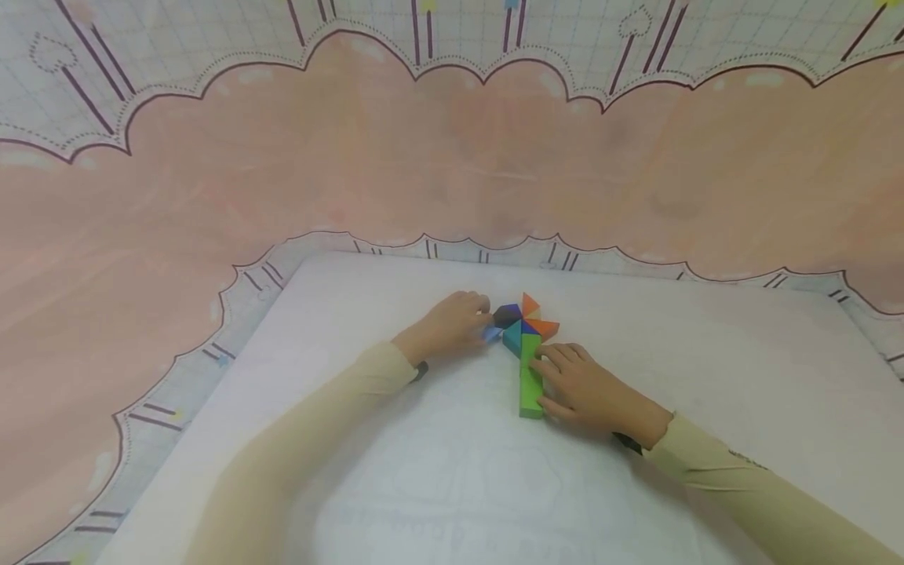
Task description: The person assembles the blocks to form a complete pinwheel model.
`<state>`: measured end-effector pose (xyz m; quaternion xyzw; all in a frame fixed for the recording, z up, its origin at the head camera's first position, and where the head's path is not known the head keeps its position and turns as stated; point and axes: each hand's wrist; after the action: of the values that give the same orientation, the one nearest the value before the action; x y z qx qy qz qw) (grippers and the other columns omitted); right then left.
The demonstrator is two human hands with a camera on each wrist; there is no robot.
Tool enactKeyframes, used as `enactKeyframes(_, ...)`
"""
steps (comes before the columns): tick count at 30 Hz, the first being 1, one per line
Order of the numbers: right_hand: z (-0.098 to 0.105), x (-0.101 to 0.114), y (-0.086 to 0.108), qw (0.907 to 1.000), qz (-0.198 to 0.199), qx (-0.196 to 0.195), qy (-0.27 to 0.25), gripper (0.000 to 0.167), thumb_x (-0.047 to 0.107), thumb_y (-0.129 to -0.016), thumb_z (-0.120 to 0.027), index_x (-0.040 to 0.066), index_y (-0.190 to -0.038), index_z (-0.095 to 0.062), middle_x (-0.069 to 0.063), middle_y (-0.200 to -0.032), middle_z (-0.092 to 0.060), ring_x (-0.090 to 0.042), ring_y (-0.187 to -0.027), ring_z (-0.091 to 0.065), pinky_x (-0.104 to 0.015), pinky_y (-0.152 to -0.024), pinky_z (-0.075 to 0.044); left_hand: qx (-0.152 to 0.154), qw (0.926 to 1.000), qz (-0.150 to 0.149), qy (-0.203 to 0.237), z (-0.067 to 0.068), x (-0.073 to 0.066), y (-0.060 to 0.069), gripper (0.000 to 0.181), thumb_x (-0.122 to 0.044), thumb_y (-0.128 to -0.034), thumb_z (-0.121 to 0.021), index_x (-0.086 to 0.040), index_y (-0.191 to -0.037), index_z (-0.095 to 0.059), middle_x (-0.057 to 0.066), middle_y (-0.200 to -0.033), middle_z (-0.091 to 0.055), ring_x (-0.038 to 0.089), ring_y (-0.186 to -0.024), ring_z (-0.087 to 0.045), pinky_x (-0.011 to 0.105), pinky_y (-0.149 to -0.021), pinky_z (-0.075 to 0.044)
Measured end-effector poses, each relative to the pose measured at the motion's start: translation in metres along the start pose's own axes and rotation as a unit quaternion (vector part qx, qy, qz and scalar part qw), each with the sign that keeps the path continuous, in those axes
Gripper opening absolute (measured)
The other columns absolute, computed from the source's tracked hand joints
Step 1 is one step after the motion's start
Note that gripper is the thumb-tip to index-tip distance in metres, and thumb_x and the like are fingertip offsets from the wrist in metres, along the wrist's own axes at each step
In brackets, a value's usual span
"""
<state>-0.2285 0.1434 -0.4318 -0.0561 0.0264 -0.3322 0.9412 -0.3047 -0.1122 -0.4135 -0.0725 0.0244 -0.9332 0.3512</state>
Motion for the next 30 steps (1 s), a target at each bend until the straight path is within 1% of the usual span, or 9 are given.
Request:
enactKeyframes(5,0.001,0.001,0.000,1.0000,0.000,0.003,0.004,0.049,0.041,-0.090,-0.055,0.008,-0.126,-0.052,-0.012,-0.128,-0.053,-0.028,-0.120,-0.048,-0.048,-0.103,-0.039,0.008,0.9997,0.005,-0.024,0.001,0.000,-0.004,0.037,-0.039,-0.0847,-0.066,-0.014,-0.112,-0.063,0.004,-0.114,-0.058,0.018,-0.103,-0.052,0.032,-0.099,-0.041)
enactKeyframes(9,0.002,0.001,0.000,1.0000,0.000,0.006,0.004,0.050,0.041,-0.089,-0.056,0.008,-0.126,-0.052,-0.012,-0.128,-0.052,-0.029,-0.120,-0.048,-0.048,-0.103,-0.039,0.003,0.9995,0.006,-0.031,0.003,0.001,-0.004,0.039,-0.038,-0.0827,-0.068,-0.011,-0.111,-0.061,0.005,-0.113,-0.058,0.019,-0.102,-0.053,0.033,-0.098,-0.042)
enactKeyframes(13,0.004,0.002,0.000,1.0000,0.002,0.003,0.006,0.050,0.041,-0.089,-0.057,0.007,-0.125,-0.052,-0.012,-0.127,-0.053,-0.029,-0.118,-0.048,-0.048,-0.102,-0.040,-0.009,0.9997,0.005,-0.023,0.004,0.002,-0.004,0.032,-0.032,-0.0826,-0.069,-0.011,-0.106,-0.063,0.006,-0.111,-0.059,0.020,-0.101,-0.053,0.033,-0.097,-0.042)
enactKeyframes(15,0.004,0.002,-0.001,1.0000,0.002,0.001,0.007,0.049,0.040,-0.088,-0.058,0.008,-0.125,-0.052,-0.012,-0.127,-0.053,-0.029,-0.118,-0.049,-0.048,-0.102,-0.040,-0.007,0.9997,0.007,-0.023,0.003,0.002,-0.005,0.028,-0.029,-0.0838,-0.068,-0.012,-0.106,-0.064,0.005,-0.111,-0.059,0.020,-0.101,-0.053,0.033,-0.097,-0.042)
enactKeyframes(17,0.004,0.001,-0.001,1.0000,0.002,0.000,0.008,0.049,0.040,-0.089,-0.057,0.008,-0.125,-0.052,-0.012,-0.127,-0.053,-0.028,-0.118,-0.049,-0.047,-0.102,-0.040,0.002,0.9996,0.010,-0.028,0.002,0.002,-0.008,0.026,-0.027,-0.0851,-0.067,-0.013,-0.106,-0.063,0.004,-0.112,-0.059,0.019,-0.102,-0.053,0.032,-0.098,-0.042)
enactKeyframes(20,0.003,0.002,-0.001,1.0000,0.001,0.002,0.006,0.049,0.041,-0.089,-0.057,0.008,-0.125,-0.053,-0.011,-0.127,-0.053,-0.028,-0.119,-0.048,-0.047,-0.102,-0.040,0.018,0.9991,0.016,-0.034,0.000,0.001,-0.012,0.025,-0.026,-0.0869,-0.064,-0.015,-0.109,-0.063,0.003,-0.114,-0.059,0.018,-0.105,-0.053,0.032,-0.100,-0.041)
enactKeyframes(24,0.003,0.002,-0.001,1.0000,0.002,-0.001,0.008,0.049,0.040,-0.088,-0.058,0.008,-0.124,-0.053,-0.012,-0.126,-0.053,-0.028,-0.118,-0.049,-0.048,-0.102,-0.040,0.025,0.9990,0.021,-0.030,0.001,-0.001,-0.016,0.028,-0.028,-0.0856,-0.067,-0.015,-0.109,-0.063,0.003,-0.116,-0.059,0.018,-0.107,-0.053,0.033,-0.102,-0.041)
enactKeyframes(26,0.003,0.002,-0.001,0.9999,0.005,-0.005,0.012,0.049,0.040,-0.088,-0.059,0.007,-0.124,-0.053,-0.012,-0.125,-0.053,-0.028,-0.118,-0.049,-0.048,-0.101,-0.040,0.024,0.9990,0.020,-0.032,0.001,-0.002,-0.018,0.028,-0.029,-0.0846,-0.068,-0.014,-0.108,-0.063,0.003,-0.115,-0.059,0.018,-0.107,-0.053,0.033,-0.102,-0.040)
enactKeyframes(30,0.002,0.002,-0.001,0.9996,0.012,-0.012,0.021,0.049,0.040,-0.088,-0.058,0.006,-0.123,-0.052,-0.012,-0.125,-0.053,-0.029,-0.117,-0.049,-0.047,-0.101,-0.040,0.014,0.9991,0.014,-0.038,0.001,-0.004,-0.021,0.027,-0.030,-0.0836,-0.069,-0.014,-0.104,-0.062,0.003,-0.111,-0.060,0.018,-0.104,-0.054,0.032,-0.100,-0.042)
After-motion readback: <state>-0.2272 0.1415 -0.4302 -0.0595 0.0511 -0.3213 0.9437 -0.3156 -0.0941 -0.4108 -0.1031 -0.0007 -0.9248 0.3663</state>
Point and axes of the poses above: each hand's wrist, its own y-axis away from the middle knuckle, its own z-axis out of the back of the hand, x = y × z
